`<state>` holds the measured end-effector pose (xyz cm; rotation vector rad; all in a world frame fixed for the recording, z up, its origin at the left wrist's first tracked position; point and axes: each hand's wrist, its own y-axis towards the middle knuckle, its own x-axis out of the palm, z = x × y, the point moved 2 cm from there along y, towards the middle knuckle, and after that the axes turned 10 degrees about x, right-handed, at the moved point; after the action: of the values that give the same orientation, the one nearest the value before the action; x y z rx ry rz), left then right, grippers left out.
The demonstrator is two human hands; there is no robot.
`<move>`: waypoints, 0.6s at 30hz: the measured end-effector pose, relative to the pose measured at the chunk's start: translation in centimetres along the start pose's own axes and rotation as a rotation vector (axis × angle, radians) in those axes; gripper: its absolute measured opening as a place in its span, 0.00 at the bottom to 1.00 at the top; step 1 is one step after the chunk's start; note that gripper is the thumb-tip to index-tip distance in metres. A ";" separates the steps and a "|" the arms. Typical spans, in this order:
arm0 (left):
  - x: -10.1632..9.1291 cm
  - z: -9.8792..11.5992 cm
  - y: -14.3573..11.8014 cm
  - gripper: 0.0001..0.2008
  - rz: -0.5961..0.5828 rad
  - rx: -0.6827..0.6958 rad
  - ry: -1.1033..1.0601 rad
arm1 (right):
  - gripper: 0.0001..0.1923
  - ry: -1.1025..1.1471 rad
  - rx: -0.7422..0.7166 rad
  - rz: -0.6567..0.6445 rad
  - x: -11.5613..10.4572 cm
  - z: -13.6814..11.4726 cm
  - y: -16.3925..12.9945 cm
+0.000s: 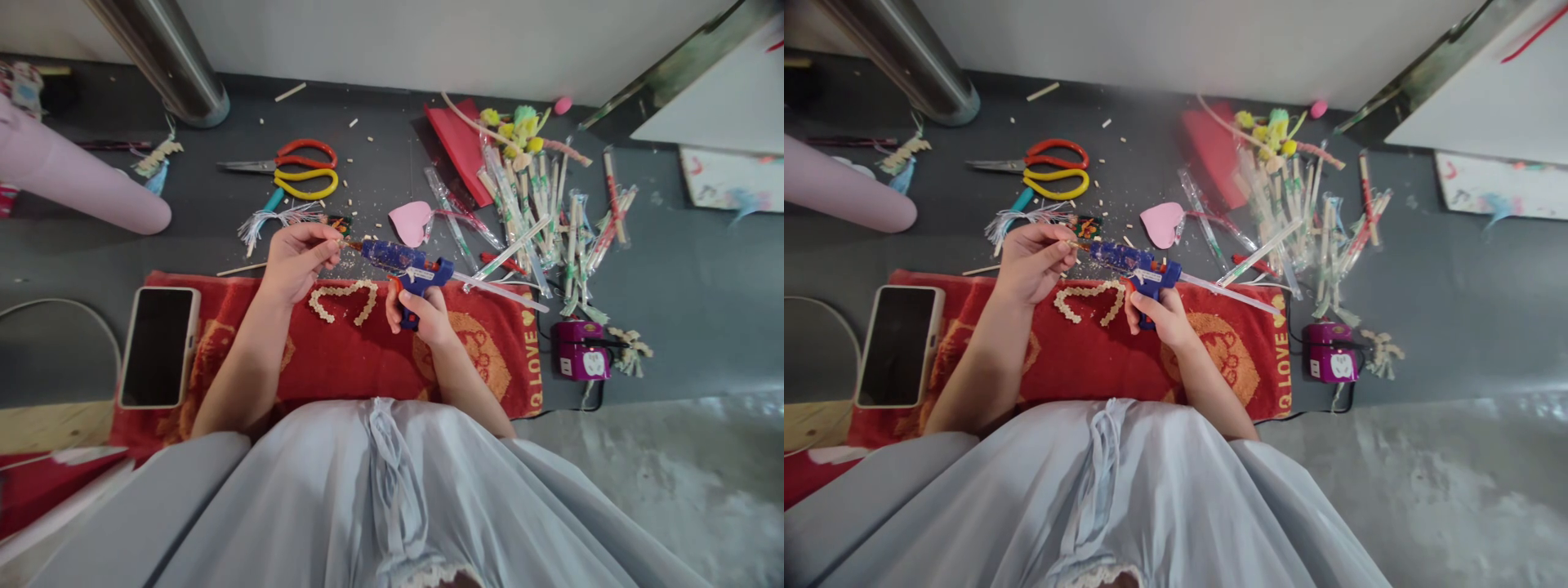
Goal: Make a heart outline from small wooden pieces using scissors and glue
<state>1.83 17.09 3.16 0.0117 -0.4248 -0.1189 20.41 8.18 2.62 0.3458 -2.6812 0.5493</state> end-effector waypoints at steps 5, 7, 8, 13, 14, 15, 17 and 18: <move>0.0 0.1 0.0 0.11 0.027 -0.011 0.010 | 0.25 -0.021 0.017 0.015 0.0 0.0 0.0; 0.0 0.1 0.0 0.11 0.030 -0.008 0.012 | 0.26 -0.035 0.015 0.011 0.0 0.0 0.0; 0.0 0.1 0.0 0.11 0.032 -0.008 0.013 | 0.26 -0.040 0.013 0.008 -0.1 0.0 0.0; 0.0 0.2 0.0 0.11 0.058 0.016 0.015 | 0.25 -0.026 0.010 0.000 -0.1 0.1 0.0; 0.1 0.2 0.0 0.11 0.062 0.028 0.014 | 0.25 -0.023 0.013 0.003 -0.1 0.1 0.0; 0.1 0.3 0.1 0.11 0.065 0.040 0.014 | 0.24 -0.019 0.016 0.010 0.0 0.1 0.0; 0.1 0.3 0.1 0.12 0.067 0.060 0.013 | 0.24 -0.016 0.014 0.028 0.0 0.0 -0.1; 0.0 0.2 0.2 0.12 0.068 0.067 0.009 | 0.24 -0.020 0.008 0.034 0.1 0.0 -0.1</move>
<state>1.77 17.27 3.40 0.0639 -0.4194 -0.0378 20.40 8.12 2.71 0.3095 -2.7093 0.5692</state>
